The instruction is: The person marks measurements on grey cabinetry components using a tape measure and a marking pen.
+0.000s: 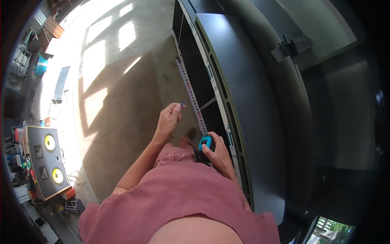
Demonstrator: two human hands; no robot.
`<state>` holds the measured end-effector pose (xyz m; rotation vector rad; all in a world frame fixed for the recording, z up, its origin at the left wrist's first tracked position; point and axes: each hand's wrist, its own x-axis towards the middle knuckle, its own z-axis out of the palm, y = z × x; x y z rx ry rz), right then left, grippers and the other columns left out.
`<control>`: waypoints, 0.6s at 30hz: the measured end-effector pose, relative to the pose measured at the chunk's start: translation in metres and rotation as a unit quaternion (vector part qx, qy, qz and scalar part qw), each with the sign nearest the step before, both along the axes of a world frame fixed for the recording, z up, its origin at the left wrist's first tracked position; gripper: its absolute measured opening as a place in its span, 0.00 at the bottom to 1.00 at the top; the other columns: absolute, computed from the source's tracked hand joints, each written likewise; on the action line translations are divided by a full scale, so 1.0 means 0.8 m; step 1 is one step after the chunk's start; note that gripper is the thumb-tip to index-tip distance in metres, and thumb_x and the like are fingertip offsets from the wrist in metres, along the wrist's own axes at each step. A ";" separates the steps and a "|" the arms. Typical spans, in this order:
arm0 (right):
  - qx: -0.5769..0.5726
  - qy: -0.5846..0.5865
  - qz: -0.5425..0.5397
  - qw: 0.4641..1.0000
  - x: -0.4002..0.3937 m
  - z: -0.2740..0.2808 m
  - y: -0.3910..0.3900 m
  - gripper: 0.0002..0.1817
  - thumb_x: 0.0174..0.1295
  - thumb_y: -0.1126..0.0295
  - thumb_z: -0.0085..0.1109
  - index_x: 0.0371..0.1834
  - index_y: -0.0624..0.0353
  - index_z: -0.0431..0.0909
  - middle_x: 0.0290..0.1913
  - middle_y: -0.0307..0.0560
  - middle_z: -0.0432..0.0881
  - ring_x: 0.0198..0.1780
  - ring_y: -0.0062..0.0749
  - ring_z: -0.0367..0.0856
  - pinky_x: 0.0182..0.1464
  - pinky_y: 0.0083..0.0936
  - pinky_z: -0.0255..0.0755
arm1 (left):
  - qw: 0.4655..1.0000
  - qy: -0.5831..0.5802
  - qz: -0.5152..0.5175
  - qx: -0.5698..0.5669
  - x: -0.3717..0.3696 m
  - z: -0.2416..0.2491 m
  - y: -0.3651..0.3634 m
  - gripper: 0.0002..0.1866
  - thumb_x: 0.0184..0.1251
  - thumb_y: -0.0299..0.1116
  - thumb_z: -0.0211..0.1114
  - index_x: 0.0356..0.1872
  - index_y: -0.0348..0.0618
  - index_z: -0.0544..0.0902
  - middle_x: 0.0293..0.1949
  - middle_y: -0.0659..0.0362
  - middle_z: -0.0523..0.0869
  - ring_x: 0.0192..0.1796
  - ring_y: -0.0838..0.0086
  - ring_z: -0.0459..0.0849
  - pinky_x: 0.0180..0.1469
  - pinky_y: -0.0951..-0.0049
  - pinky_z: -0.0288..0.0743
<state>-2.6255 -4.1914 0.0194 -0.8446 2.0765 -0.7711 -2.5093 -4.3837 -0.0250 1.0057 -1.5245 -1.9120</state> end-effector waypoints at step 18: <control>0.092 0.110 -0.007 0.990 -0.253 -0.043 -0.353 0.37 0.55 0.44 0.55 0.64 0.54 0.66 0.55 0.59 0.72 0.57 0.54 0.73 0.56 0.46 0.68 | 0.990 -0.059 0.061 -0.111 -0.255 -0.090 -0.314 0.14 0.67 0.29 0.56 0.52 0.40 0.80 0.36 0.58 0.84 0.37 0.76 0.80 0.44 0.73 0.74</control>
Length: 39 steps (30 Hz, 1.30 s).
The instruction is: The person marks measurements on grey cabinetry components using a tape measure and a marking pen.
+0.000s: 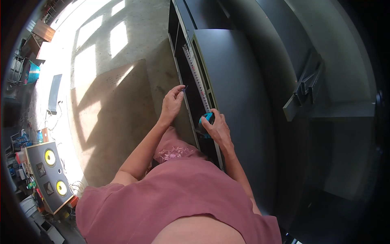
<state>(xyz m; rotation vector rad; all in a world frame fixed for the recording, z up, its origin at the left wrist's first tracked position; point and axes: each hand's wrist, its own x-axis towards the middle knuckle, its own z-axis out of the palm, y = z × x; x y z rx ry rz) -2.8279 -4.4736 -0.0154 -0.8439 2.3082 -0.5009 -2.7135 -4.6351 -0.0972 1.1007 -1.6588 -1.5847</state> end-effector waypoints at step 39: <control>0.045 0.001 -0.050 0.998 0.004 -0.017 0.088 0.33 0.56 0.48 0.59 0.61 0.52 0.66 0.54 0.57 0.71 0.58 0.52 0.72 0.56 0.43 0.69 | 0.986 -0.092 -0.135 -0.033 -0.065 -0.007 0.030 0.15 0.62 0.32 0.55 0.47 0.42 0.82 0.29 0.53 0.84 0.31 0.69 0.82 0.39 0.69 0.75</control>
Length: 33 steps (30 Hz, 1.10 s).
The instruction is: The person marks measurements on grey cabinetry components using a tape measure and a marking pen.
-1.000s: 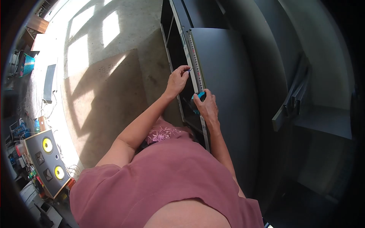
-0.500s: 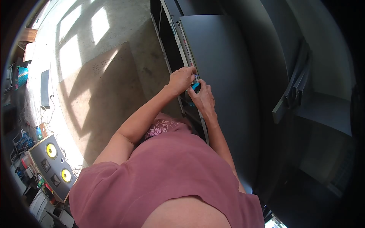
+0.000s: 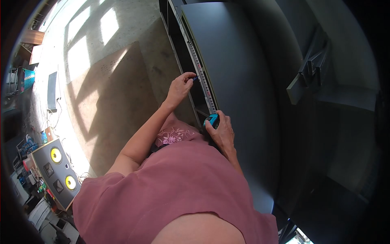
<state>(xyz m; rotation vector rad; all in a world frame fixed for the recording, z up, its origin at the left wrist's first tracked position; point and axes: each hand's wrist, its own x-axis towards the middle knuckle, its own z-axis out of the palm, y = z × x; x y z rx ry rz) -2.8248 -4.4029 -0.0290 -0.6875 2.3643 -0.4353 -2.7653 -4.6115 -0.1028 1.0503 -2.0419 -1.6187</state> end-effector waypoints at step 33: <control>0.024 0.054 -0.015 0.998 0.020 -0.031 0.078 0.35 0.56 0.42 0.56 0.62 0.52 0.67 0.54 0.58 0.72 0.55 0.54 0.75 0.55 0.43 0.71 | 0.945 -0.146 -0.218 -0.197 -0.014 0.035 0.144 0.13 0.60 0.34 0.57 0.43 0.46 0.84 0.40 0.51 0.85 0.46 0.57 0.83 0.50 0.60 0.76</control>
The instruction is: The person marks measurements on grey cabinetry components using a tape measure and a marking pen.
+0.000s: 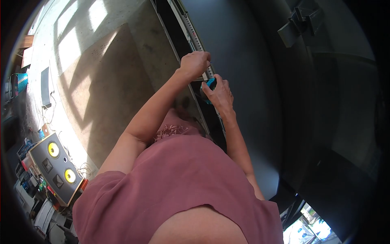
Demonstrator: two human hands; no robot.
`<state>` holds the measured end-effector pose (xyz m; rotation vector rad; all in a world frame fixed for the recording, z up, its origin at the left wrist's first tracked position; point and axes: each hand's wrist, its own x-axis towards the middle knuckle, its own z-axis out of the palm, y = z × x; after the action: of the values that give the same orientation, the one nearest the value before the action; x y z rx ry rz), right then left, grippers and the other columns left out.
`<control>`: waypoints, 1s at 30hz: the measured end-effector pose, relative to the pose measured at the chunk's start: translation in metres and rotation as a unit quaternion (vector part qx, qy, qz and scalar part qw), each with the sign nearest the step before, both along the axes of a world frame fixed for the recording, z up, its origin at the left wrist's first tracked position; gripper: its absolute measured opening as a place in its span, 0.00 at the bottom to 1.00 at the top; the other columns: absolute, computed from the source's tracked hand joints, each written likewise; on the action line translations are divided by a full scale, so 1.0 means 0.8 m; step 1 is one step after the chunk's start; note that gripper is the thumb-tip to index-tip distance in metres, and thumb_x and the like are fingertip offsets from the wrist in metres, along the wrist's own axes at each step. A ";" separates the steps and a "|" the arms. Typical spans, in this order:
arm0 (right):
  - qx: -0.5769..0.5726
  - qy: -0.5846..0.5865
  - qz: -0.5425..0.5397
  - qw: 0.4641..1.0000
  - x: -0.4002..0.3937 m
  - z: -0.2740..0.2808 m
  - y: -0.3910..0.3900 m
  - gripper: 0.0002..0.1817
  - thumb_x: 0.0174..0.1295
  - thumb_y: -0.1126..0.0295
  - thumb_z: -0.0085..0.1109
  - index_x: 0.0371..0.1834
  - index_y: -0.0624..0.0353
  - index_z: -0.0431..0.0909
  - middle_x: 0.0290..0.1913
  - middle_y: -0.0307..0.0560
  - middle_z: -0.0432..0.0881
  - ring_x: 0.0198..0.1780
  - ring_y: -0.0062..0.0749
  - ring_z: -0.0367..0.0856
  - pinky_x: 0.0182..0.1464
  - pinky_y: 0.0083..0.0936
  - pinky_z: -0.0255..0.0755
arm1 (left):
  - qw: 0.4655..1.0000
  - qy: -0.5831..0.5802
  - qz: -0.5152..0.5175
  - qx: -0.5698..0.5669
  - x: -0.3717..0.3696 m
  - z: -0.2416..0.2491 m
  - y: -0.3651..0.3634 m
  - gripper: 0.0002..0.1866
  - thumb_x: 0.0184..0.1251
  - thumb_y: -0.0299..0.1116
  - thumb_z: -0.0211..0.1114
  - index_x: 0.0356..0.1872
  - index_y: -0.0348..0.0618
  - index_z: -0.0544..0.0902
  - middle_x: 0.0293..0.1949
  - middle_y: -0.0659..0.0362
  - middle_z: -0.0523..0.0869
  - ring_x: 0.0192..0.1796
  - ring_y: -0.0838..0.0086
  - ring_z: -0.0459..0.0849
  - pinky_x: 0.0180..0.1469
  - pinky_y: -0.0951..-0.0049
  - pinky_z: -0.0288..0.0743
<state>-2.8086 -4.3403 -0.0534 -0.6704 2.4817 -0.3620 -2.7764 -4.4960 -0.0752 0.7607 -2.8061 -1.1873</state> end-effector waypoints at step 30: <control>0.003 0.036 -0.074 0.997 0.111 -0.010 0.272 0.33 0.53 0.50 0.61 0.61 0.50 0.66 0.52 0.53 0.71 0.57 0.49 0.72 0.53 0.43 0.73 | 0.959 0.110 0.055 0.255 0.101 -0.060 0.203 0.14 0.67 0.35 0.59 0.50 0.43 0.81 0.33 0.56 0.84 0.36 0.73 0.81 0.41 0.71 0.74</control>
<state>-2.7196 -4.1225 -0.0612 -0.5075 2.6070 -0.3915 -2.6957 -4.3338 -0.1235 0.7280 -2.2641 -1.8711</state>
